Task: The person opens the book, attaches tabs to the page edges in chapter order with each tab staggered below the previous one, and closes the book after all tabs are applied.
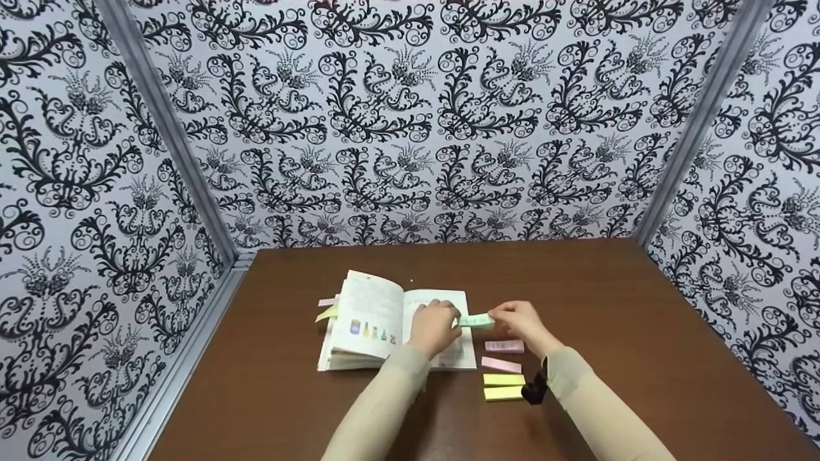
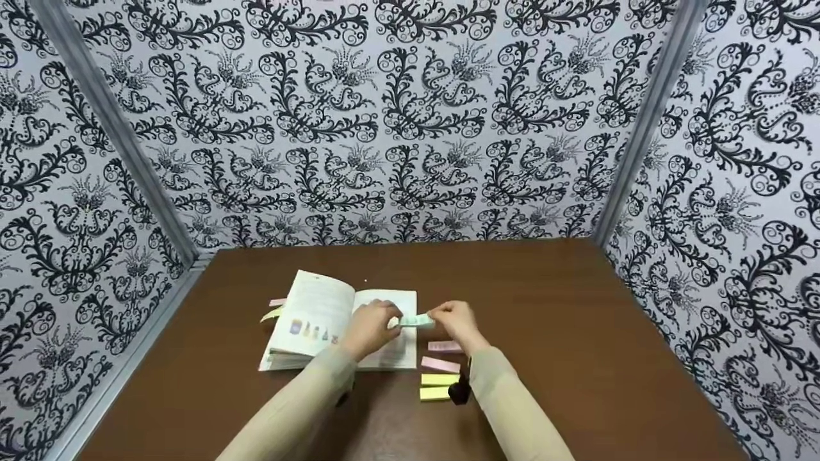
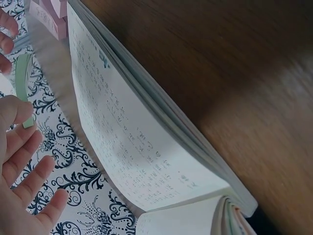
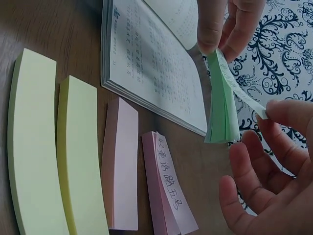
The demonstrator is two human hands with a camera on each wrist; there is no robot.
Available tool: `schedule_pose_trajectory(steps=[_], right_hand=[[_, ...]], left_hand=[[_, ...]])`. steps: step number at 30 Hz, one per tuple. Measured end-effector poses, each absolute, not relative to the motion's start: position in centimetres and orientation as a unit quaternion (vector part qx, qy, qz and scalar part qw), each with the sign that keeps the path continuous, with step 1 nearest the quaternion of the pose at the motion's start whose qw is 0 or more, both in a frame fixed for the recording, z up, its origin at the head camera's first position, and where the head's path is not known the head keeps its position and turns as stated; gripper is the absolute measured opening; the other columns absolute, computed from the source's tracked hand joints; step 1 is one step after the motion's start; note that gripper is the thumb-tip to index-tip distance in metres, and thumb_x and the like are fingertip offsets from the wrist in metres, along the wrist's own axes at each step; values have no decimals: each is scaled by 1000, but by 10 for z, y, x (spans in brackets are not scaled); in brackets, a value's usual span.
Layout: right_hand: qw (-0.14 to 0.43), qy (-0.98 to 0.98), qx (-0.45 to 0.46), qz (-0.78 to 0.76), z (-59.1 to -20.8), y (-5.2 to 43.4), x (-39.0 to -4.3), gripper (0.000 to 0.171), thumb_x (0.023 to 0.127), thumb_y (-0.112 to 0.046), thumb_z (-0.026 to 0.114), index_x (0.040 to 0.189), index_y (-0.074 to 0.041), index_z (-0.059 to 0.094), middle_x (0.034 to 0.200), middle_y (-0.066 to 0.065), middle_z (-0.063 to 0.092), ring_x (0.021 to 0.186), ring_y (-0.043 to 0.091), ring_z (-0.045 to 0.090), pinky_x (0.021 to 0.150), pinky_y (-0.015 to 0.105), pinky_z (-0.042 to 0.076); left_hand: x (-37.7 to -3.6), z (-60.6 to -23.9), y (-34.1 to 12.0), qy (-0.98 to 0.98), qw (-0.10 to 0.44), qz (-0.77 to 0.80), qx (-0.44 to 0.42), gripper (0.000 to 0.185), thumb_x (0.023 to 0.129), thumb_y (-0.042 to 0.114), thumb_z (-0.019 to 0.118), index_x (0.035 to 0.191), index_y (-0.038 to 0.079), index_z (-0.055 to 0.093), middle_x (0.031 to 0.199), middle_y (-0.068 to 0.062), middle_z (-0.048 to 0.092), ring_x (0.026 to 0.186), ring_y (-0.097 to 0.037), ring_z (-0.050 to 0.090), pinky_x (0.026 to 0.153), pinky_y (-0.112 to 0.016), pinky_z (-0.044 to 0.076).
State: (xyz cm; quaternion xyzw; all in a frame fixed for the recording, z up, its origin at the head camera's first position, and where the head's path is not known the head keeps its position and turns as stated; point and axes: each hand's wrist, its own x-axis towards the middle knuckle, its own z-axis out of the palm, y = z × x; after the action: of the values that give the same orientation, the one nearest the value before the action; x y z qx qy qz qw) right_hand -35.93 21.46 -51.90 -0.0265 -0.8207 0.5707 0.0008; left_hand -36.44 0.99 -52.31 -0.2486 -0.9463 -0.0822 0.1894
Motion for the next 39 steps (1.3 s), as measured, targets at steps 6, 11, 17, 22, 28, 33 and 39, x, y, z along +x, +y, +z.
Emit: schedule_pose_trajectory(steps=[6, 11, 17, 22, 28, 33, 39], right_hand=[[10, -828, -16, 561, -518, 215, -358, 16, 85, -12, 70, 87, 4, 72, 75, 9, 67, 65, 18, 58, 62, 36, 51], [6, -831, -10, 557, -518, 217, -358, 17, 85, -12, 70, 89, 5, 72, 78, 8, 68, 69, 20, 59, 63, 36, 52], [2, -838, -2, 546, -517, 217, -356, 18, 86, -12, 69, 90, 4, 74, 83, 6, 69, 75, 25, 62, 68, 40, 53], [5, -841, 5, 541, -516, 216, -356, 18, 85, -12, 70, 88, 5, 74, 82, 7, 69, 74, 24, 62, 67, 39, 53], [-3, -838, 7, 546, -512, 215, -356, 17, 85, -11, 69, 87, 5, 73, 80, 8, 68, 72, 22, 61, 67, 38, 53], [-1, -831, -1, 556, -508, 221, -358, 16, 87, -10, 67, 89, 5, 73, 78, 5, 67, 72, 23, 61, 71, 42, 54], [2, -835, -7, 550, -504, 231, -359, 18, 86, -10, 68, 90, 6, 72, 74, 3, 65, 66, 16, 58, 64, 35, 53]], left_hand=[[-362, -524, 10, -950, 178, -89, -241, 16, 78, 28, 74, 91, 18, 77, 94, 5, 69, 87, -17, 60, 73, -39, 48], [-360, -522, 10, -953, 164, -99, -237, 18, 79, 27, 74, 93, 17, 77, 96, 4, 69, 90, -17, 61, 76, -41, 49], [-357, -524, 9, -952, 166, -90, -240, 18, 78, 27, 73, 93, 18, 77, 95, 6, 69, 89, -17, 61, 77, -41, 50], [-358, -525, 8, -951, 169, -88, -244, 19, 78, 28, 74, 94, 18, 77, 95, 5, 69, 89, -17, 61, 77, -42, 50], [-359, -529, 5, -947, 176, -94, -251, 19, 78, 28, 73, 93, 17, 77, 95, 3, 69, 88, -19, 61, 74, -41, 48], [-362, -536, -2, -950, 177, -106, -233, 18, 77, 25, 73, 92, 16, 77, 94, 3, 69, 89, -19, 61, 75, -41, 49], [-365, -539, -5, -951, 160, -131, -230, 19, 79, 24, 71, 95, 15, 77, 98, 2, 69, 93, -20, 61, 79, -43, 49]])
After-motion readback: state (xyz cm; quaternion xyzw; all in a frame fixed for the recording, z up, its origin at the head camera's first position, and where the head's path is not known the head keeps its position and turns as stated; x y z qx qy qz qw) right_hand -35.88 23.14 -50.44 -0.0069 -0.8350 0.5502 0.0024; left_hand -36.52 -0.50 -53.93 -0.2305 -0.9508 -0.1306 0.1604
